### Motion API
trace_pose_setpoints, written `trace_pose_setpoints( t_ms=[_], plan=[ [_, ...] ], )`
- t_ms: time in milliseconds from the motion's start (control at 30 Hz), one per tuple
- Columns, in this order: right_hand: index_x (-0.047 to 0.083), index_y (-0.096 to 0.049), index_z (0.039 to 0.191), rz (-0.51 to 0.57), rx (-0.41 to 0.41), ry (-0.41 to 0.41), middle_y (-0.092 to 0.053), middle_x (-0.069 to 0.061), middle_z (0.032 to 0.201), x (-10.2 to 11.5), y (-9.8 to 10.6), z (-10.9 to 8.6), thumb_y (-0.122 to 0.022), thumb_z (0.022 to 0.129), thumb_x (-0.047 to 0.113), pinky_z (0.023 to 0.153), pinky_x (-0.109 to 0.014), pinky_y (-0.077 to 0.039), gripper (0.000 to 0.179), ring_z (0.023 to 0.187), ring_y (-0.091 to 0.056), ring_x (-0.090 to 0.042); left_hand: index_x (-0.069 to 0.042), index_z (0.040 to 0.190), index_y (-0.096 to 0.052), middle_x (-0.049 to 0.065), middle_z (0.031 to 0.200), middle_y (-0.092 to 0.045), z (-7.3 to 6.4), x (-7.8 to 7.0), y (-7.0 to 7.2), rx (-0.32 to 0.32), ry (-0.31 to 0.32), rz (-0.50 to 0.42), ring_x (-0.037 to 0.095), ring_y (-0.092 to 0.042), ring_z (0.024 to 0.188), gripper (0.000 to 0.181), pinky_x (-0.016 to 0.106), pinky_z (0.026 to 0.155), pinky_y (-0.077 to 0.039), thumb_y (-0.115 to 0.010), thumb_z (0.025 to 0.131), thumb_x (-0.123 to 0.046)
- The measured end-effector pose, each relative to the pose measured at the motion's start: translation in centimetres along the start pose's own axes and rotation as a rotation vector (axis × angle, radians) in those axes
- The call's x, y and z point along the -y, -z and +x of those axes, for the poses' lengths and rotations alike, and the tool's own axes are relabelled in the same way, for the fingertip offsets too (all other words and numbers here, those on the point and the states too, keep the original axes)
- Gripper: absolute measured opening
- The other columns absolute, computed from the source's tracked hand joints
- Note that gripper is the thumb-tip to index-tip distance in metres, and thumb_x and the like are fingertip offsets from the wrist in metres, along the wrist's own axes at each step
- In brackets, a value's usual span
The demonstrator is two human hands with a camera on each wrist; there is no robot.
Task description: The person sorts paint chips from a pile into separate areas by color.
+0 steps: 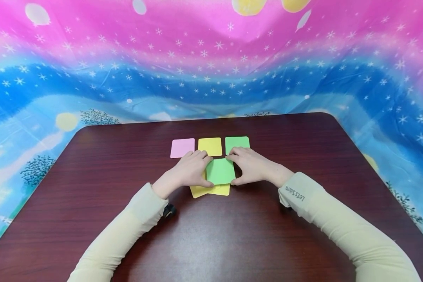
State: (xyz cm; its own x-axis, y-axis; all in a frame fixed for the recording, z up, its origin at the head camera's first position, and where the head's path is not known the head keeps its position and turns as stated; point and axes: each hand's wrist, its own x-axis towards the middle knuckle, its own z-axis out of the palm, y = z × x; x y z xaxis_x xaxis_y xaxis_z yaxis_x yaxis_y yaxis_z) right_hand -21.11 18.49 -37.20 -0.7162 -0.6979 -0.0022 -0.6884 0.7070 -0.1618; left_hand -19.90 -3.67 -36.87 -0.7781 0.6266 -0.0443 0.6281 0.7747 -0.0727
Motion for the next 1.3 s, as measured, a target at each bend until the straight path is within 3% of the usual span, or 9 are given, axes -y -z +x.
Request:
trace_pose_setpoints(
  t_ms=[567,1300],
  plan=[
    [0.004,-0.05,0.125,0.025,0.006,-0.101,-0.045,-0.007,0.12,-2.1,0.4,-0.2,-0.072,0.067,0.047,0.094,-0.043,-0.036,0.076,0.111,-0.043,-0.024,-0.011,0.118,-0.054,0.002,0.105,-0.051,2.6,-0.4,0.0,-0.019,-0.001,0.002,0.017,-0.046,0.092,0.071,0.033,0.077,-0.037,-0.064,0.069,-0.062],
    [0.001,-0.049,0.126,0.004,-0.003,-0.161,-0.045,-0.01,0.121,-4.6,0.5,0.3,-0.072,0.068,0.043,0.093,-0.045,-0.034,0.075,0.107,-0.044,-0.024,-0.014,0.124,-0.053,0.0,0.124,-0.049,6.2,-0.6,0.1,0.049,0.081,-0.059,0.019,-0.045,0.112,0.066,0.038,0.095,-0.035,-0.064,0.074,-0.056]
  ],
)
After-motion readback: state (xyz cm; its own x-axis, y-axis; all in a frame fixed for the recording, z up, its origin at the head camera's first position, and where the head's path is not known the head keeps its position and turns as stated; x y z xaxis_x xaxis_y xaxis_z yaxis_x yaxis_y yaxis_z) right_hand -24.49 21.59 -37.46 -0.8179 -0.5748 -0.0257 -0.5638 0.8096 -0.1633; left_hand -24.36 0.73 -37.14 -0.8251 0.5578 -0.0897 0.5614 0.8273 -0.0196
